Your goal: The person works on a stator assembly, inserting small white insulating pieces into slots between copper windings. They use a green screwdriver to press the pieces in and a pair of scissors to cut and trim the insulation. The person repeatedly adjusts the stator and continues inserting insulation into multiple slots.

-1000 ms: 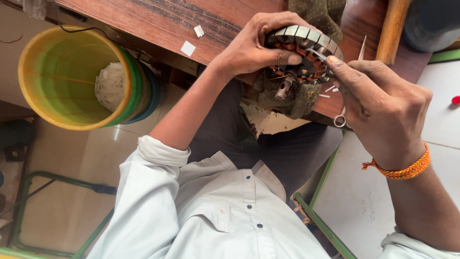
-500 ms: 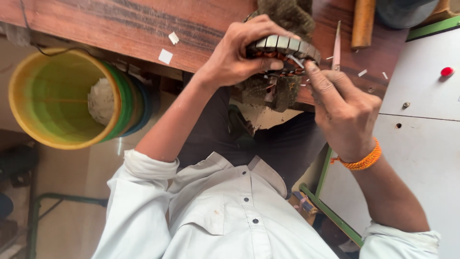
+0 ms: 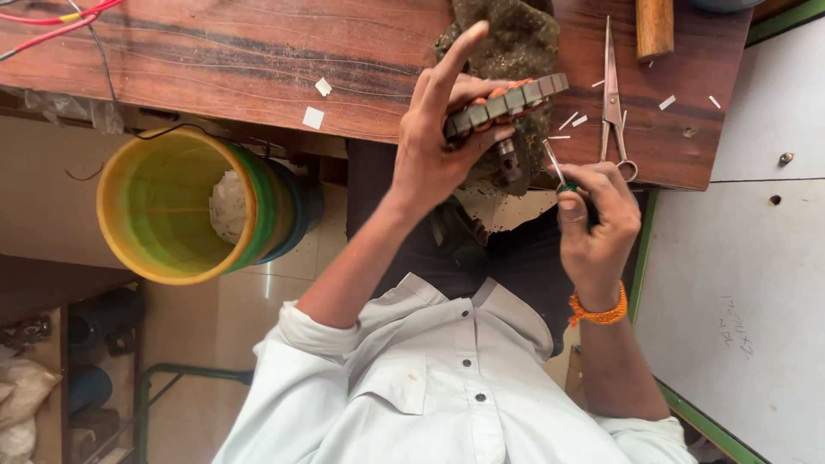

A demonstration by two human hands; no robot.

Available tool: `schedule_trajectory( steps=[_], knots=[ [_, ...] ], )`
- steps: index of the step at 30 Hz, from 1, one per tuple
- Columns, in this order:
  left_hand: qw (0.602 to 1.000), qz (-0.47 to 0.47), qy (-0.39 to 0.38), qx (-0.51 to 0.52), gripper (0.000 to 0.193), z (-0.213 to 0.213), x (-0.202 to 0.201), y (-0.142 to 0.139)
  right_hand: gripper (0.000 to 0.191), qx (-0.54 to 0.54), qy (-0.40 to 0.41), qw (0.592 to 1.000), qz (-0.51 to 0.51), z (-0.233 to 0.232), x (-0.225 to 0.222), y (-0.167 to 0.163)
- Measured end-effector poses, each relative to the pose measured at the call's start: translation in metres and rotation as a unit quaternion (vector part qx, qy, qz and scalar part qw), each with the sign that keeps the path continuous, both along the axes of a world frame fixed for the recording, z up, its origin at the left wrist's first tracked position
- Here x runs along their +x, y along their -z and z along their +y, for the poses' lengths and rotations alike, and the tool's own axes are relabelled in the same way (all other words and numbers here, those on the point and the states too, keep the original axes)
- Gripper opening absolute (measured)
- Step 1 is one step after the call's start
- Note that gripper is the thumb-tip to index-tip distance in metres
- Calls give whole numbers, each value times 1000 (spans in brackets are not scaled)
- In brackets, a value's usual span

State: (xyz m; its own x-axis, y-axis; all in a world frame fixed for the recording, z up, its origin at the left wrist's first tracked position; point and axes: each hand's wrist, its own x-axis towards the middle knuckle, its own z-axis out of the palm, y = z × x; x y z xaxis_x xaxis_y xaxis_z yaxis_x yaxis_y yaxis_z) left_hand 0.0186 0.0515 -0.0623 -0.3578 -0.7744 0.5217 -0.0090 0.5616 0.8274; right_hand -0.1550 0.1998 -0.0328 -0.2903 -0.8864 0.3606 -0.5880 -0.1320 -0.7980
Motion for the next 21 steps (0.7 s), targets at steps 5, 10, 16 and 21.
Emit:
schedule_trajectory(
  steps=[5,10,16,21],
  knots=[
    [999,7,-38,-14,88,21,-4,3,46,-13,56,998,14,2,13,12],
    [998,-21,-41,-52,88,28,-9,10,46,-33,88,995,12,3,25,26],
    [997,-11,4,-80,90,32,-6,12,50,-17,112,993,-20,9,36,29],
    [997,-25,20,-66,82,32,-6,13,51,-10,122,992,-36,15,43,28]
  ],
)
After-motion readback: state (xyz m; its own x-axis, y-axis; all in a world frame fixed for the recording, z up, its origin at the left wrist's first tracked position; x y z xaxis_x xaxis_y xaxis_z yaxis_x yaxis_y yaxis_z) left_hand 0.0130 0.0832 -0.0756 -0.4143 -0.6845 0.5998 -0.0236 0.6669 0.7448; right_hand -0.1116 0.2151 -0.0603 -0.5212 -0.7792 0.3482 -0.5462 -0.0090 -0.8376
